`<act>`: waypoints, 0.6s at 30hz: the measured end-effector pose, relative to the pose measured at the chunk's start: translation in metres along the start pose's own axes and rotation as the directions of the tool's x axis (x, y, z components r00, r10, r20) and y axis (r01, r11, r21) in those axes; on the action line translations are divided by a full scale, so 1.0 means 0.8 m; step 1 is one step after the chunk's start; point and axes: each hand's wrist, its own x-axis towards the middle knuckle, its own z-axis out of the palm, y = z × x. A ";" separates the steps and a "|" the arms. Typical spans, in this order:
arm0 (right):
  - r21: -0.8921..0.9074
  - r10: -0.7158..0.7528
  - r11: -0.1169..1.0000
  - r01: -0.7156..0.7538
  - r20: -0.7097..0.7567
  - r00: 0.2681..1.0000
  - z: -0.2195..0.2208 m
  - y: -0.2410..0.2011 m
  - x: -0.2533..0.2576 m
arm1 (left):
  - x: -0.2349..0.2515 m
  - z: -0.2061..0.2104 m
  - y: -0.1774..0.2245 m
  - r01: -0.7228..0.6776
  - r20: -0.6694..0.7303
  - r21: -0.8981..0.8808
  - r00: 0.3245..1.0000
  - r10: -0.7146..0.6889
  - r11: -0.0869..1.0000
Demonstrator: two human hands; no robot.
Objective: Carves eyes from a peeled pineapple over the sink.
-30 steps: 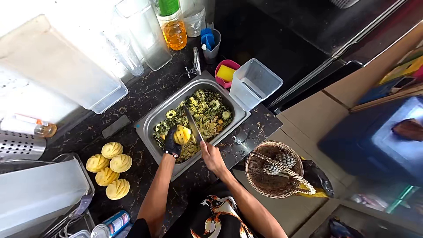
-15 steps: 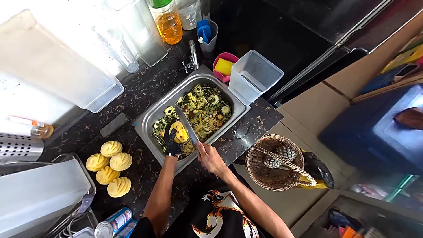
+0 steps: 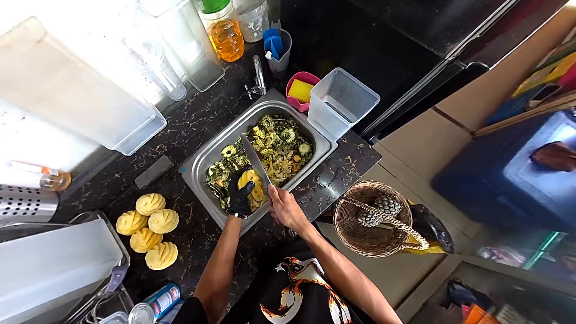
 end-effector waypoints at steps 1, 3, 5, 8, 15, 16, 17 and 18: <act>-0.041 -0.026 0.999 0.024 -0.034 0.999 0.001 -0.001 0.000 | 0.001 0.004 -0.003 -0.010 -0.032 -0.035 0.999 0.008 0.999; -0.140 -0.098 0.987 0.079 -0.134 0.986 0.003 -0.003 -0.003 | 0.005 0.017 -0.005 -0.010 -0.099 -0.097 0.995 0.000 0.995; -0.238 -0.164 0.965 0.114 -0.199 0.966 0.004 -0.005 -0.009 | 0.008 0.027 0.000 0.029 -0.172 -0.105 0.984 -0.047 0.994; -0.331 -0.193 0.935 0.124 -0.184 0.964 0.003 -0.005 -0.015 | 0.010 0.030 0.008 0.055 -0.195 -0.068 0.978 -0.067 0.996; -0.414 -0.192 0.905 0.101 -0.183 0.964 0.007 0.000 -0.019 | 0.011 0.033 0.008 0.094 -0.229 -0.087 0.967 -0.112 0.992; -0.425 -0.191 0.900 0.096 -0.185 0.964 0.008 0.002 -0.019 | 0.011 0.034 0.006 0.093 -0.231 -0.095 0.966 -0.113 0.991; -0.435 -0.188 0.896 0.090 -0.187 0.964 0.009 0.003 -0.019 | 0.011 0.034 0.005 0.098 -0.239 -0.103 0.963 -0.120 0.990; -0.450 -0.177 0.890 0.076 -0.185 0.967 0.010 0.004 -0.020 | 0.011 0.035 0.005 0.105 -0.251 -0.105 0.959 -0.128 0.989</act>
